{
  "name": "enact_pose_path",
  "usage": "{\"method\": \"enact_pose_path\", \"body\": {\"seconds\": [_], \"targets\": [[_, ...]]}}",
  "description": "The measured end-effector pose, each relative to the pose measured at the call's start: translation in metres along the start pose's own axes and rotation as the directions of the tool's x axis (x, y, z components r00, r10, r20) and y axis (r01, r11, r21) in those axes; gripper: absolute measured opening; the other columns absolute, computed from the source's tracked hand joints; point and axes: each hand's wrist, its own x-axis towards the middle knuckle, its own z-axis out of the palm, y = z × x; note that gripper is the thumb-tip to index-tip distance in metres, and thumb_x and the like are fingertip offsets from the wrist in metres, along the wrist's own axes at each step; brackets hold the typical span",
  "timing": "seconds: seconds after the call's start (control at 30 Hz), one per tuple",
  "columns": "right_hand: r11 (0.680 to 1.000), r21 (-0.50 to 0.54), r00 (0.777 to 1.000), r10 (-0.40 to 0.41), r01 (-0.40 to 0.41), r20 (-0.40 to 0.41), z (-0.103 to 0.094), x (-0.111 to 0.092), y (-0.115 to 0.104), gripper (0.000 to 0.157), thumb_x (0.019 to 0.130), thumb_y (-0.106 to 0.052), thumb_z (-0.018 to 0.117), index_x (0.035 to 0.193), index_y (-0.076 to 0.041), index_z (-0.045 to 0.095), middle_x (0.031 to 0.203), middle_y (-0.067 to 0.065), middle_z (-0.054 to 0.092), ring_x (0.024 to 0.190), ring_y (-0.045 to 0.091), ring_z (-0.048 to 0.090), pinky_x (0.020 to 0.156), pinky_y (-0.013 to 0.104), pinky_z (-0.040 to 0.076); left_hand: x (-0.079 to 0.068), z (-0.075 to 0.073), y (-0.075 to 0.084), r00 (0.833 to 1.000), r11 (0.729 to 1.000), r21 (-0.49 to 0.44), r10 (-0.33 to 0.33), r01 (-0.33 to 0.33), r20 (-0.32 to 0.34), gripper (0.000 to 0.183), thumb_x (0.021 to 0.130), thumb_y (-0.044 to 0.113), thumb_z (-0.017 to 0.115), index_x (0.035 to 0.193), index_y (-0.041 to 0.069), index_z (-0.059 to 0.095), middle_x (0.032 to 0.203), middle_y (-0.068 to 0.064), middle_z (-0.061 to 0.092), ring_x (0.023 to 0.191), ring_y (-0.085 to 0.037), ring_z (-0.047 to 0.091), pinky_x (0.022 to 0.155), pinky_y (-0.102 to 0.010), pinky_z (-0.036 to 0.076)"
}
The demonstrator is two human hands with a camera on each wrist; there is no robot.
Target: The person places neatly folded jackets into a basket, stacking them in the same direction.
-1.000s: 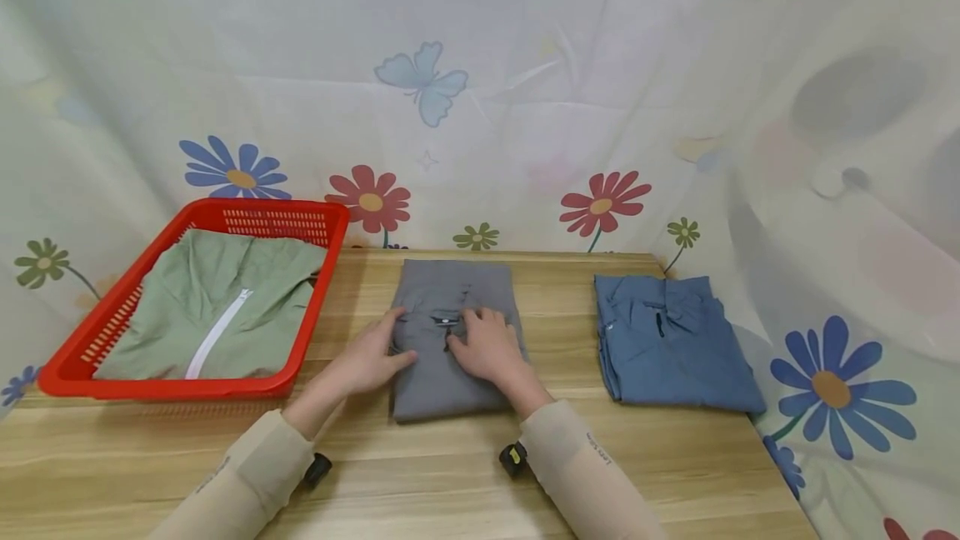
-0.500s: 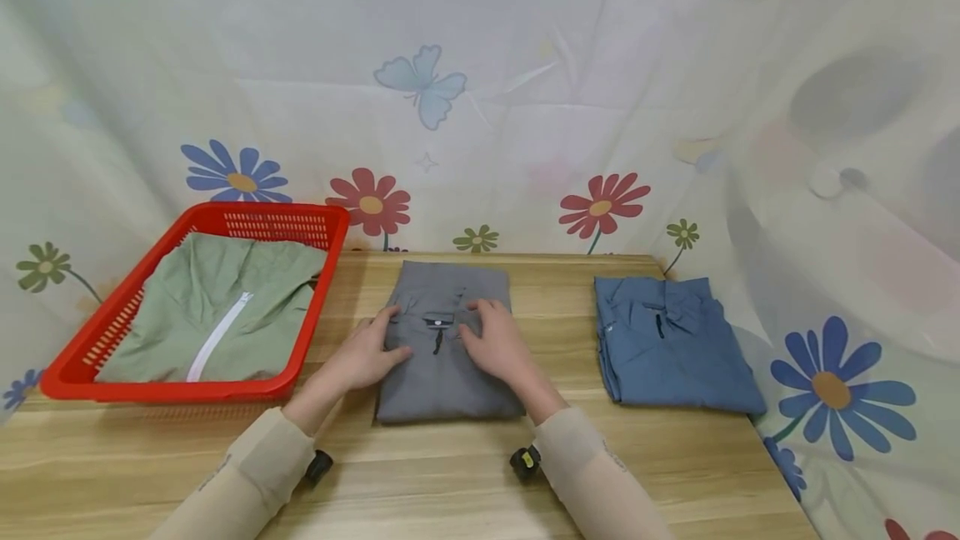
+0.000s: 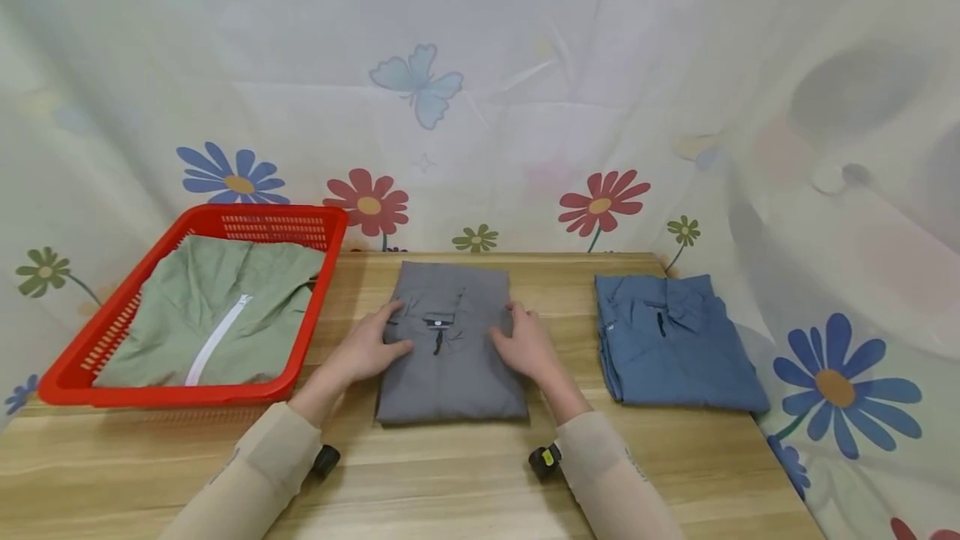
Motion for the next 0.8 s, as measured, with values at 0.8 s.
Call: {"method": "enact_pose_path", "body": {"seconds": [0.8], "targets": [[0.963, 0.266, 0.999, 0.038, -0.033, -0.016, 0.007, 0.002, 0.006, 0.05, 0.094, -0.017, 0.073, 0.139, -0.001, 0.056, 0.144, 0.025, 0.053, 0.133, 0.037, 0.049, 0.106, 0.053, 0.041, 0.012, -0.001, 0.003, 0.998, 0.924, -0.377, -0.055, 0.064, 0.035, 0.074, 0.094, 0.018, 0.073, 0.157, 0.008, 0.037, 0.161, -0.023, 0.033, 0.144, -0.039, 0.034, 0.116, -0.057, 0.029]]}}
